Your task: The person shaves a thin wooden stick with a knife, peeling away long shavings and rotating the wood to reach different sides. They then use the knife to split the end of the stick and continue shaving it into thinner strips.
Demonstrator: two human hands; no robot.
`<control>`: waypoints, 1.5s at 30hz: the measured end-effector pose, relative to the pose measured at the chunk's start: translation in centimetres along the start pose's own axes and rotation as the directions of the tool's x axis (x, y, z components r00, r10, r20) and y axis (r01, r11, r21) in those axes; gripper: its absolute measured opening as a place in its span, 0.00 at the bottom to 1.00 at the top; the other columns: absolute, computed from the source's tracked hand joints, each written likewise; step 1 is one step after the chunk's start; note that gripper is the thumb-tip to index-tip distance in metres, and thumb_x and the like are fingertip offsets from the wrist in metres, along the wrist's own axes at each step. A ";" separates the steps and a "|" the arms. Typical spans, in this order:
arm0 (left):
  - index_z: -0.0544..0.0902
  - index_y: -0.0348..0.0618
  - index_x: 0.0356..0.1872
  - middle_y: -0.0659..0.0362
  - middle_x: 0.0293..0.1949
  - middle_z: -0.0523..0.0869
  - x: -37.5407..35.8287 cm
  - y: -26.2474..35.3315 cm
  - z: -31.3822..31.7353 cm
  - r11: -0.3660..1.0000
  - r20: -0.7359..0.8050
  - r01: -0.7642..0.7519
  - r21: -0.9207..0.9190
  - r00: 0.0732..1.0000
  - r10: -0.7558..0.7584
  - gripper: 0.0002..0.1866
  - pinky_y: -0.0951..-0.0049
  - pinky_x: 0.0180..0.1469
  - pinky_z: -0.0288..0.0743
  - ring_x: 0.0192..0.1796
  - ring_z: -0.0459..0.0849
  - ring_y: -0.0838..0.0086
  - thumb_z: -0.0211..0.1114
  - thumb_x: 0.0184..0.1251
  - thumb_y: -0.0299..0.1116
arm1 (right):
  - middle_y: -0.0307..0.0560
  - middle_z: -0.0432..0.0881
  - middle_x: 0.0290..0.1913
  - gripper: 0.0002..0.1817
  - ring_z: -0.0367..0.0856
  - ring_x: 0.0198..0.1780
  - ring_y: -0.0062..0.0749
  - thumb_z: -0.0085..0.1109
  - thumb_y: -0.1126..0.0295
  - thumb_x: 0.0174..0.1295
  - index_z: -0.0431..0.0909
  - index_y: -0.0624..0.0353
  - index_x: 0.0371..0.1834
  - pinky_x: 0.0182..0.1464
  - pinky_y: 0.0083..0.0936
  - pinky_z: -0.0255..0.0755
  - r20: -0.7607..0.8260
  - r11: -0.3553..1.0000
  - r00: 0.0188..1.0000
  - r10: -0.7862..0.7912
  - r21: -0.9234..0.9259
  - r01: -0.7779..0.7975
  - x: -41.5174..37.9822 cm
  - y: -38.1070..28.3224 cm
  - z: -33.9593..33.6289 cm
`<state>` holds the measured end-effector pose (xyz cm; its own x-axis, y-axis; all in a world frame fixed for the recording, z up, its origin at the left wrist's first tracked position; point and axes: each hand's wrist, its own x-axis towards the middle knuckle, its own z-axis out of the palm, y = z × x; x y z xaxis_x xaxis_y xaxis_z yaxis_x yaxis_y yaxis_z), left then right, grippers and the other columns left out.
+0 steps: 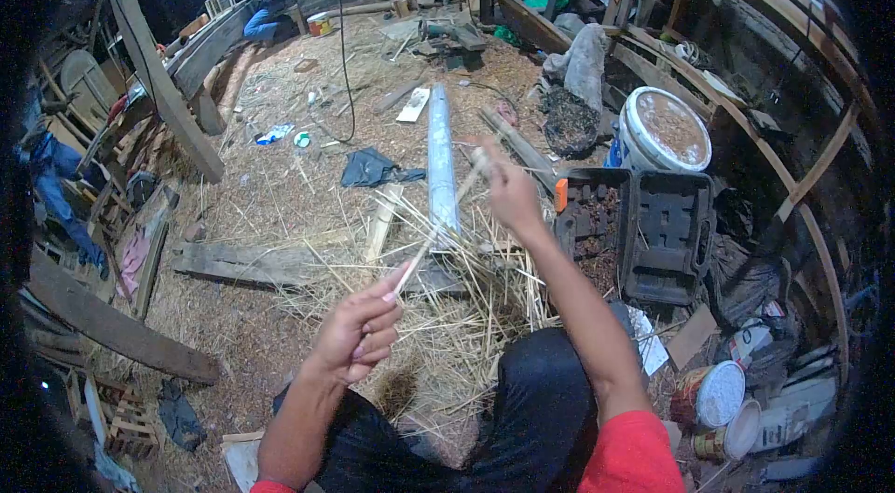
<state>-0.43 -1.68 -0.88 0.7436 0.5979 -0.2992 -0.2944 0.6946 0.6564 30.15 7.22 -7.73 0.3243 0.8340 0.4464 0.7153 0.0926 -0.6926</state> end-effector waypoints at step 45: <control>0.57 0.47 0.75 0.70 0.17 0.60 -0.2 2.5 -1.7 0.958 0.021 -0.244 -0.150 0.968 0.249 0.27 0.87 0.08 0.49 0.09 0.54 0.88 0.43 0.77 0.26 | 0.59 0.85 0.37 0.32 0.85 0.27 0.47 0.51 0.71 0.66 0.62 0.35 0.75 0.33 0.41 0.78 0.429 0.914 0.809 -0.401 0.124 0.387 -3.2 -13.1 0.2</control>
<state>-2.35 0.61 -0.36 0.6590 0.7438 -0.1116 -0.5533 0.5800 0.5979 19.59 3.45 -0.20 -0.2903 0.8713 0.3957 0.7025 0.4748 -0.5302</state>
